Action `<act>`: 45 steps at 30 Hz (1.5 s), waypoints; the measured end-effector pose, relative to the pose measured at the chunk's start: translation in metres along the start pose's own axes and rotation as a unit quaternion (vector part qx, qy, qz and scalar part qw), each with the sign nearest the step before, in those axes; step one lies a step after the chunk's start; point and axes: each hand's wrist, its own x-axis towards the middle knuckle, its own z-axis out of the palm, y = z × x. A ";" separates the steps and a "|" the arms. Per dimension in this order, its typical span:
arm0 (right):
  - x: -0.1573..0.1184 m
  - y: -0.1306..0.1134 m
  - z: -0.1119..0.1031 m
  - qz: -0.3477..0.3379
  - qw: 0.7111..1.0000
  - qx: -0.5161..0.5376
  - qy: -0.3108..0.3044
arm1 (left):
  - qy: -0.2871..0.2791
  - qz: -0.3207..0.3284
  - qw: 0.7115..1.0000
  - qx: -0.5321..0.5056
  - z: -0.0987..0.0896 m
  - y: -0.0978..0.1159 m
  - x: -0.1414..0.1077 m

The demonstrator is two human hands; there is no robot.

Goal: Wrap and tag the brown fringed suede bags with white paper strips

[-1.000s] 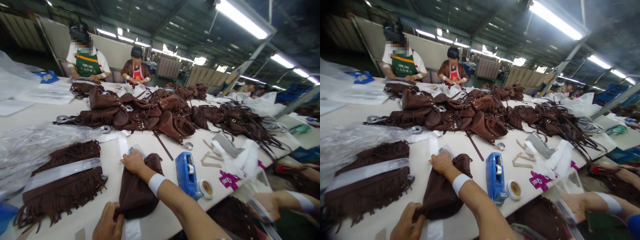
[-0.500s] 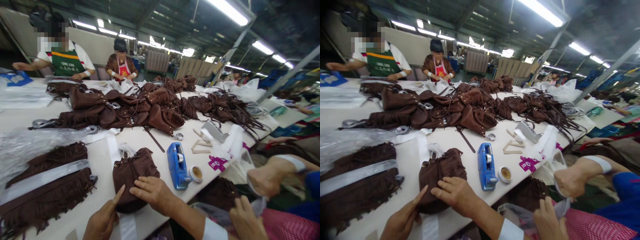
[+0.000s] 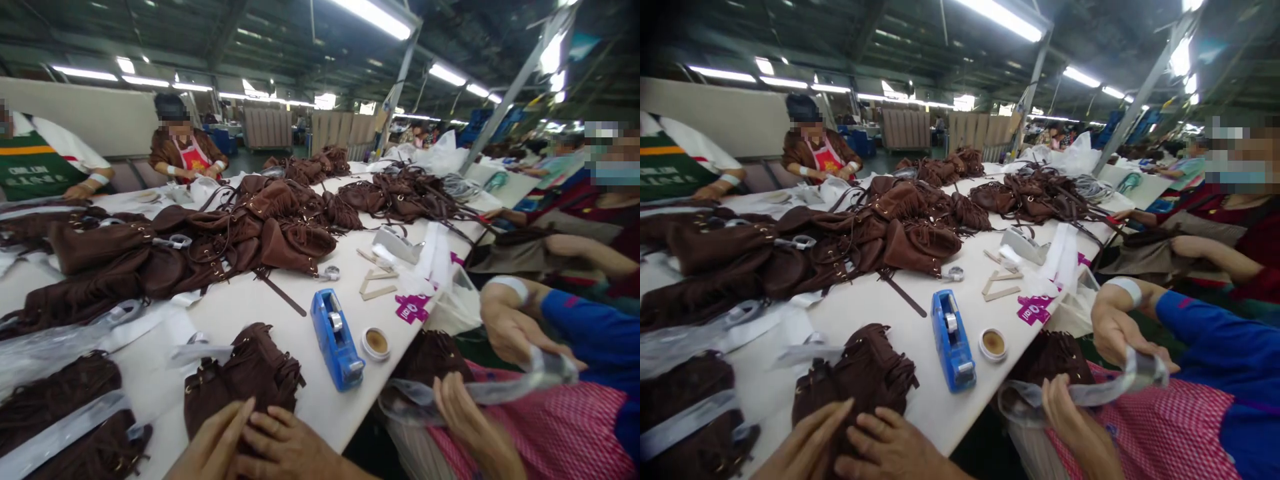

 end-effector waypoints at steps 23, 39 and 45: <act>0.019 0.006 -0.040 0.494 0.831 0.236 0.096 | -0.098 -0.332 0.936 -0.057 0.041 -0.056 0.159; -0.007 0.022 -0.021 0.381 0.920 0.011 0.096 | -0.128 -0.321 0.937 0.055 0.053 -0.069 0.159; 0.004 0.032 -0.043 0.355 0.933 -0.026 0.048 | -0.134 -0.259 0.949 0.120 0.046 -0.055 0.166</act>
